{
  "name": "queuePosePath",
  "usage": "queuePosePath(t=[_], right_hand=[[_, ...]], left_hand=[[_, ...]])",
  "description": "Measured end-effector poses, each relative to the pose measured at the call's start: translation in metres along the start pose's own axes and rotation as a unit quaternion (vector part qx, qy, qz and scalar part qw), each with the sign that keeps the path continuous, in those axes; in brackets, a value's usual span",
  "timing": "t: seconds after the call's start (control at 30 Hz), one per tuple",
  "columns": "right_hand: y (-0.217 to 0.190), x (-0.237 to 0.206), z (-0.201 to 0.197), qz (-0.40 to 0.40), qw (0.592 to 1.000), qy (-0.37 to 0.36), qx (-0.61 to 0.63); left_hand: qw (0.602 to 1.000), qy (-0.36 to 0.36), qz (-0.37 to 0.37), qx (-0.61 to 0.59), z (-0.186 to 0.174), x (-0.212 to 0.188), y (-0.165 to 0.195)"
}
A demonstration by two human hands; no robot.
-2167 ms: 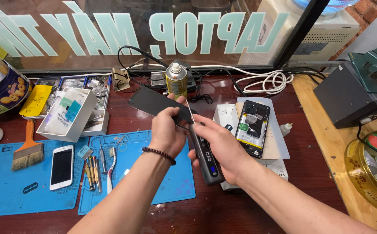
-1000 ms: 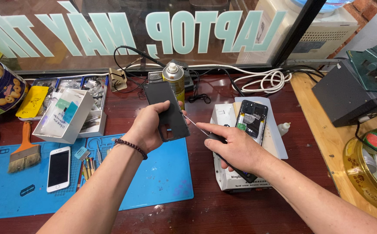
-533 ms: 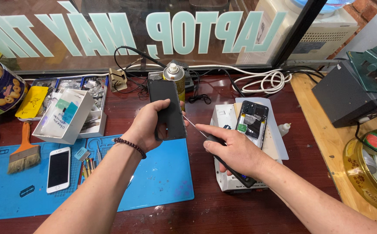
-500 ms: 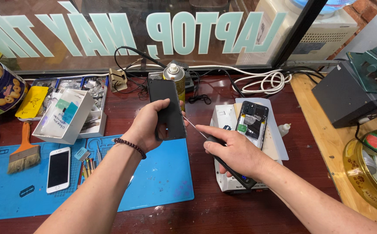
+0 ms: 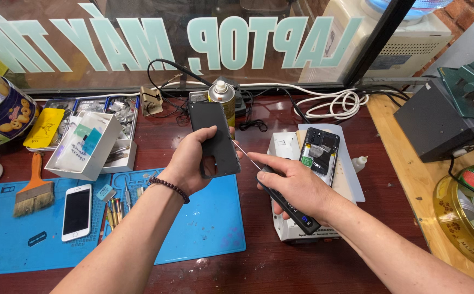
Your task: The person removes a SIM tray from a black smartphone, then uses a small bottle to apply liquid along the phone's edges. They pry open the back cover with a metal tool, separate the back housing, and use a heated screwdriver to work on the back cover and internal components.
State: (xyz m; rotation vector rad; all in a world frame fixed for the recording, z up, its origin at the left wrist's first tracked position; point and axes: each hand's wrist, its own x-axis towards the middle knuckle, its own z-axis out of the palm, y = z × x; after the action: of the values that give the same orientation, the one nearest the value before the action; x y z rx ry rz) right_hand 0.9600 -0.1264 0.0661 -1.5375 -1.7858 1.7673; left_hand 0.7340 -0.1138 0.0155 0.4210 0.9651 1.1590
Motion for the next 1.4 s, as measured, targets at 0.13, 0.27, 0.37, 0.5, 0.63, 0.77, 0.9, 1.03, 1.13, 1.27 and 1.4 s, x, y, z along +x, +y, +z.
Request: queuePosePath(t=[0.13, 0.27, 0.37, 0.5, 0.63, 0.77, 0.9, 1.03, 1.13, 1.27, 1.4], right_hand=[[-0.001, 0.0, 0.0, -0.004, 1.0, 0.002, -0.005], [-0.001, 0.001, -0.001, -0.011, 1.0, 0.008, -0.009], [-0.004, 0.003, -0.003, -0.008, 1.0, 0.02, -0.017], [-0.007, 0.004, -0.005, -0.006, 1.0, 0.016, -0.014], [-0.008, 0.006, -0.006, -0.004, 1.0, 0.023, -0.018], [-0.008, 0.007, -0.008, -0.013, 1.0, 0.017, -0.012], [-0.007, 0.008, -0.01, -0.009, 1.0, 0.024, -0.006], [-0.005, 0.009, -0.014, -0.019, 0.999, 0.028, -0.001], [-0.004, 0.009, -0.016, -0.017, 1.0, 0.026, 0.004], [-0.004, 0.009, -0.02, -0.036, 0.999, 0.03, -0.021], [-0.006, 0.013, -0.017, -0.067, 0.996, 0.022, -0.045]], left_hand=[[1.0, -0.001, -0.006, -0.002, 0.002, -0.003, -0.001], [1.0, -0.012, -0.018, -0.002, 0.002, -0.004, -0.002], [0.999, -0.004, -0.032, 0.015, 0.002, -0.005, -0.002], [0.999, -0.006, -0.041, 0.027, -0.001, -0.008, -0.003], [0.998, -0.033, -0.047, 0.034, -0.003, -0.011, -0.003], [0.997, -0.06, -0.043, 0.037, -0.004, -0.014, -0.003], [0.996, -0.068, -0.051, 0.032, -0.002, -0.016, -0.004], [0.996, -0.069, -0.052, 0.032, 0.003, -0.019, -0.005], [0.995, -0.075, -0.064, 0.036, 0.004, -0.022, -0.005], [0.993, -0.094, -0.066, 0.038, 0.003, -0.026, -0.004], [0.995, -0.068, -0.071, 0.032, 0.003, -0.027, -0.006]])
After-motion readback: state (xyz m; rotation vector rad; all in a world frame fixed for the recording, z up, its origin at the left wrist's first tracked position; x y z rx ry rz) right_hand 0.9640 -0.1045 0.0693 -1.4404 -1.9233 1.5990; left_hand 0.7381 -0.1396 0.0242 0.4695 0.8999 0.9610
